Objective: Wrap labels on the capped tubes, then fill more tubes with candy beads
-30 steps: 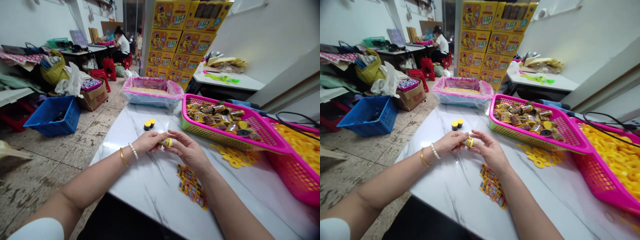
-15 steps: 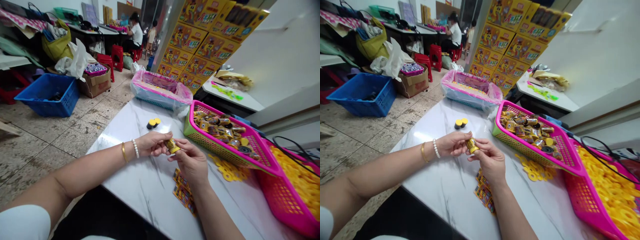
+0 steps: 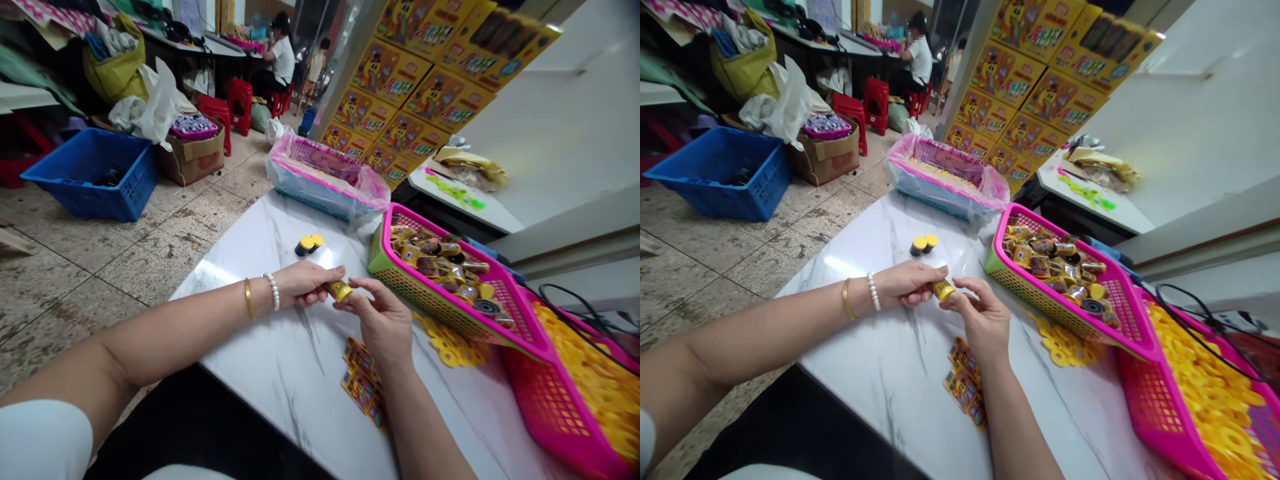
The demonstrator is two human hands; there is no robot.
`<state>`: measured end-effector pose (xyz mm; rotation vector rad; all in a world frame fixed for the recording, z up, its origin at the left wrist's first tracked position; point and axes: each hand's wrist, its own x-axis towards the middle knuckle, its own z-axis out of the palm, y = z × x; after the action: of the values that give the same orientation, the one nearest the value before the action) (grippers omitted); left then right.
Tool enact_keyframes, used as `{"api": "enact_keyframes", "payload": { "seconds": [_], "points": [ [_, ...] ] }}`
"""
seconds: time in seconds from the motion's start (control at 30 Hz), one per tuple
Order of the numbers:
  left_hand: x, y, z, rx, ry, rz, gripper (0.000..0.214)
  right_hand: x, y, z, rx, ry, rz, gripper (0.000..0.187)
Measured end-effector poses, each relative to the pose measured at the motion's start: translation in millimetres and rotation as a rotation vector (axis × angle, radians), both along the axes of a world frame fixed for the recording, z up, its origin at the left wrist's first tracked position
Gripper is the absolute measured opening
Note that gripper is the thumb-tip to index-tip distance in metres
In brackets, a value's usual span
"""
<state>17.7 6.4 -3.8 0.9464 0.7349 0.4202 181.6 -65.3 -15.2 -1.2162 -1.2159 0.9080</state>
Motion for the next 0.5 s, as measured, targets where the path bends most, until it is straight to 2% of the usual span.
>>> {"api": "enact_keyframes", "payload": {
  "seconds": [0.1, 0.23, 0.37, 0.5],
  "points": [
    [-0.1, 2.4, -0.3, -0.057, -0.015, 0.0, 0.049, 1.8, 1.3, -0.6, -0.003, -0.051, 0.046, 0.029],
    [-0.3, 1.9, 2.2, -0.169, -0.156, 0.0, 0.043, 2.2, -0.2, -1.9, 0.101, 0.0, 0.052, 0.023],
    [0.5, -3.1, 4.4, -0.147, -0.157, -0.004, 0.043, 0.4, -1.9, -3.6, 0.176, 0.068, 0.054, 0.017],
    [1.6, -4.3, 2.7, -0.08, -0.064, -0.01, 0.051, -1.2, -0.2, -5.8, 0.117, 0.121, 0.016, 0.012]
  ]
}}
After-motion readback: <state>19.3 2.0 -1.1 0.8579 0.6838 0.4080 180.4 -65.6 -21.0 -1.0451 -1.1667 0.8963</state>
